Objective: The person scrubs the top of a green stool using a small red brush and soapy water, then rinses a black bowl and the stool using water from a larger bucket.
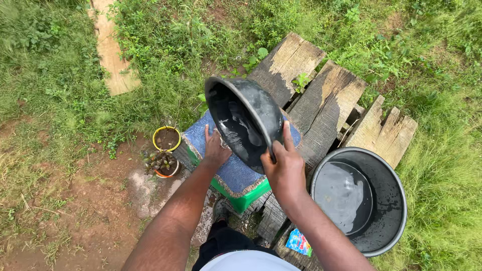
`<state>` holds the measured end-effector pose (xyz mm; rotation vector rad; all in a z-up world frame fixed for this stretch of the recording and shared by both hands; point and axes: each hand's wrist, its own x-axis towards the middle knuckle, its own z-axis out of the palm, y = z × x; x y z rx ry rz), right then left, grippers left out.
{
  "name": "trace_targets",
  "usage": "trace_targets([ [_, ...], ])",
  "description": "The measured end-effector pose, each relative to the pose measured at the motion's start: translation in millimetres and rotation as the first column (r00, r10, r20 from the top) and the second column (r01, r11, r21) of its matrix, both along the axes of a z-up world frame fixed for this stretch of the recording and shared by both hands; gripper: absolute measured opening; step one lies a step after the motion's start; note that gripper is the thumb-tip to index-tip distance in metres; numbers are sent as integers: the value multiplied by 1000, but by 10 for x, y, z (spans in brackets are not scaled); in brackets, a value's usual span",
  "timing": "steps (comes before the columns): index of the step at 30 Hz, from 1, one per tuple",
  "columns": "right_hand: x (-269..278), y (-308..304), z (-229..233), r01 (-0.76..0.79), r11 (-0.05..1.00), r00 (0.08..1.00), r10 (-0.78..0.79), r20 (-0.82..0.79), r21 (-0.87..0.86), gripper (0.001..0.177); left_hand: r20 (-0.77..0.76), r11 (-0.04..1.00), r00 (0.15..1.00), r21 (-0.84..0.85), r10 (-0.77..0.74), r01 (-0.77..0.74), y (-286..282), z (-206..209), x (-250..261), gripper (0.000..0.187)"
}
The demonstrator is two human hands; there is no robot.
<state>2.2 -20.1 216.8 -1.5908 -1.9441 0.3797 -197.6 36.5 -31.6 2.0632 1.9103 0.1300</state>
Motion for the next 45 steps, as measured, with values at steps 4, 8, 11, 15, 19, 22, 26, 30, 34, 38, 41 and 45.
trace_targets([
  [4, -3, 5, -103, -33, 997, 999, 34, -12, 72, 17, -166, 992, 982, 103, 94, -77, -55, 16, -146, 72],
  [8, 400, -6, -244, 133, 990, 990, -131, -45, 51, 14, -23, 929, 962, 267, 271, -255, -333, -148, -58, 79],
  [11, 839, -218, -386, 326, 944, 922, -308, -233, 42, 23, 9, 941, 972, 248, 237, -232, -557, -167, 130, 87],
  [15, 1459, -585, -634, 519, 846, 764, -524, -376, -124, 14, 167, 983, 973, 64, 162, -174, -805, 143, 546, 108],
  [19, 2027, -965, -951, 611, 760, 597, -626, -502, -223, 20, 95, 998, 995, 53, -26, 21, -794, 477, 955, 109],
  [22, 2338, -1254, -1173, 648, 712, 542, -681, -492, -272, 27, 53, 998, 997, 37, -51, 49, -683, 579, 1159, 103],
  [26, 2573, -1512, -1358, 651, 692, 487, -697, -526, -314, 23, -31, 993, 996, -81, -88, 86, -604, 571, 1312, 95],
  [30, 2827, -1632, -1557, 657, 654, 444, -737, -509, -374, 28, 11, 997, 997, 37, -73, 73, -639, 392, 1334, 81],
  [34, 3248, -1735, -1859, 711, 558, 380, -816, -435, -426, 36, 19, 996, 999, 83, -43, 41, -725, 324, 1436, 75],
  [38, 3704, -1837, -2255, 709, 522, 338, -842, -421, -475, 43, -1, 985, 1000, 171, -22, 22, -999, 317, 1639, 75],
  [41, 3985, -1905, -2518, 740, 433, 365, -901, -233, -515, 32, -52, 992, 995, 80, -89, 93, -1219, 330, 1716, 84],
  [45, 4207, -1866, -2947, 731, 471, 472, -872, -132, -493, 45, -78, 993, 990, 3, -119, 120, -1358, 387, 1787, 96],
])
